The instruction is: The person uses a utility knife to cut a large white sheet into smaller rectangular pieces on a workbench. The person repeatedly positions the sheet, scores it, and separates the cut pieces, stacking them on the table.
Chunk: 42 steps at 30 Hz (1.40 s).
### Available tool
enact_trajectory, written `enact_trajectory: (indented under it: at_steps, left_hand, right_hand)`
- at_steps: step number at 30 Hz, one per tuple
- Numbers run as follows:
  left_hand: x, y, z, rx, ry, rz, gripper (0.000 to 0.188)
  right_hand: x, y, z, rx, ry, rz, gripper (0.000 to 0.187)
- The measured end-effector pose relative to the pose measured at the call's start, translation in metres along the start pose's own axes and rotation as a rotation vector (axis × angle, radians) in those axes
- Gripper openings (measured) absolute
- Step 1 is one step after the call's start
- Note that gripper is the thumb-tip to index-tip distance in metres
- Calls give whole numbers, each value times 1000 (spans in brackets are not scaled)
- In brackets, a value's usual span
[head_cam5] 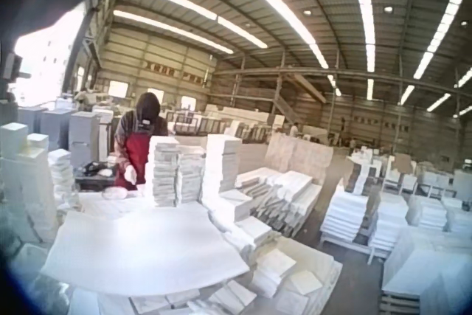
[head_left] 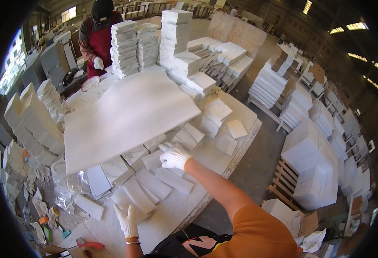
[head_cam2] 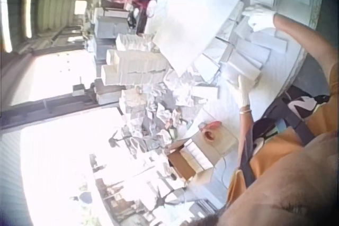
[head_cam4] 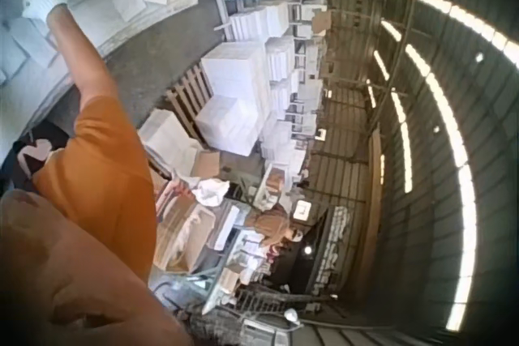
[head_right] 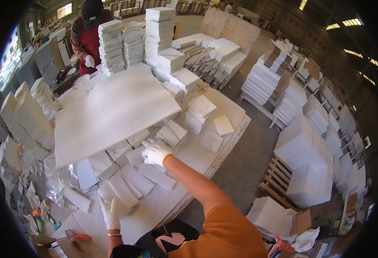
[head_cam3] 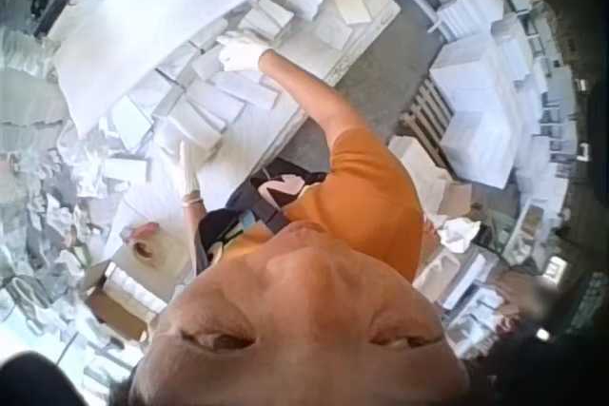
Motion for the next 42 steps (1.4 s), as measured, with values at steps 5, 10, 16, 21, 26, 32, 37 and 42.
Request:
enact_trajectory:
  at_steps: [5, 10, 16, 21, 26, 32, 37, 42]
  left_hand:
    - [-4, 12, -11, -8, -18, 3, 96]
    - [-9, 5, -11, -172, 11, -2, 98]
    - [-8, 18, -15, -195, 1, 45, 100]
    - [-12, 29, -29, -156, -79, 147, 106]
    - [-13, 32, -45, -119, -83, 98, 110]
    - [-4, 41, -63, 336, -259, 177, 90]
    - [8, 44, -38, 612, -308, 331, 109]
    - [12, 27, 4, 793, -226, 214, 106]
  right_hand:
    - [12, -13, -27, 8, -324, -40, 19]
    - [39, -30, -15, -571, -398, -51, 39]
    - [83, 30, -61, -1290, -312, -682, 15]
    - [76, -17, -86, -1241, -402, -655, 16]
    - [67, -72, -68, -1458, -450, -628, 17]
    - [77, -126, -78, -1626, -389, -632, 13]
    - [80, -162, -66, -1779, -429, -689, 12]
    - [76, -212, -65, -1837, -437, -627, 11]
Point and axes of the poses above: each hand's wrist, its own x-axis away from the middle knuckle, its own z-axis out of the back of the hand, y = z × x, the point moved 9 cm from there along -x, towards the middle knuckle, and after that the axes turned 15 degrees about x, right-handed, at the moved point
